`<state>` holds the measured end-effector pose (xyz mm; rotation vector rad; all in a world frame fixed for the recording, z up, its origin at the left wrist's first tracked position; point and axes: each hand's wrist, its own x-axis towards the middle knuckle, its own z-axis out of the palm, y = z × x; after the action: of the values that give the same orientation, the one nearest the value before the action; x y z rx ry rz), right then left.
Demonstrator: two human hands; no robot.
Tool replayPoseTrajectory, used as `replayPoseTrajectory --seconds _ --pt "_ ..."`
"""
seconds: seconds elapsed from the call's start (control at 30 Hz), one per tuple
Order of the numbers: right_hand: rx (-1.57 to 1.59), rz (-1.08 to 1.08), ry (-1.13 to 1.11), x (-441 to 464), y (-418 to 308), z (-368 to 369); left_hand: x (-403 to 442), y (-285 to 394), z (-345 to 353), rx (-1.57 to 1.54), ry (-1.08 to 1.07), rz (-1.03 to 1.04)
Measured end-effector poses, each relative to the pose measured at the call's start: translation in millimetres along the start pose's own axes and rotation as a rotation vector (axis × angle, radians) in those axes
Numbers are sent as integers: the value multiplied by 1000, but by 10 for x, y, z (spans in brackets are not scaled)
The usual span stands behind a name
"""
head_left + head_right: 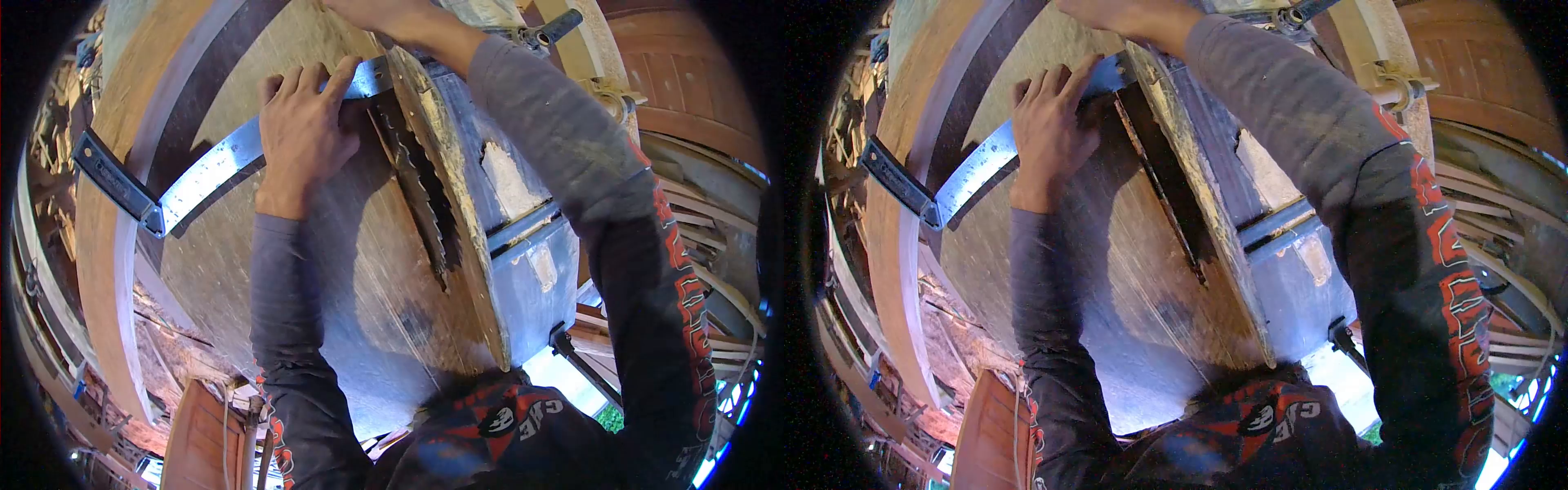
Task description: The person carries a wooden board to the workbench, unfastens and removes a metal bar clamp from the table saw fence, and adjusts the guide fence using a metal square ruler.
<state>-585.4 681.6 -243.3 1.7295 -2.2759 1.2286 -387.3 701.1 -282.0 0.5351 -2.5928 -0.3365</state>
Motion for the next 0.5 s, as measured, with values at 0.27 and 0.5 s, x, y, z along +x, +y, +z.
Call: replayPoseTrajectory --seconds 0.27,0.5 --pt "-276 -163 -174 3 -125 -34 -1 -11 7 3 -14 -20" --pt "-246 -164 -184 5 -151 -39 0 17 -34 -22 6 -4"
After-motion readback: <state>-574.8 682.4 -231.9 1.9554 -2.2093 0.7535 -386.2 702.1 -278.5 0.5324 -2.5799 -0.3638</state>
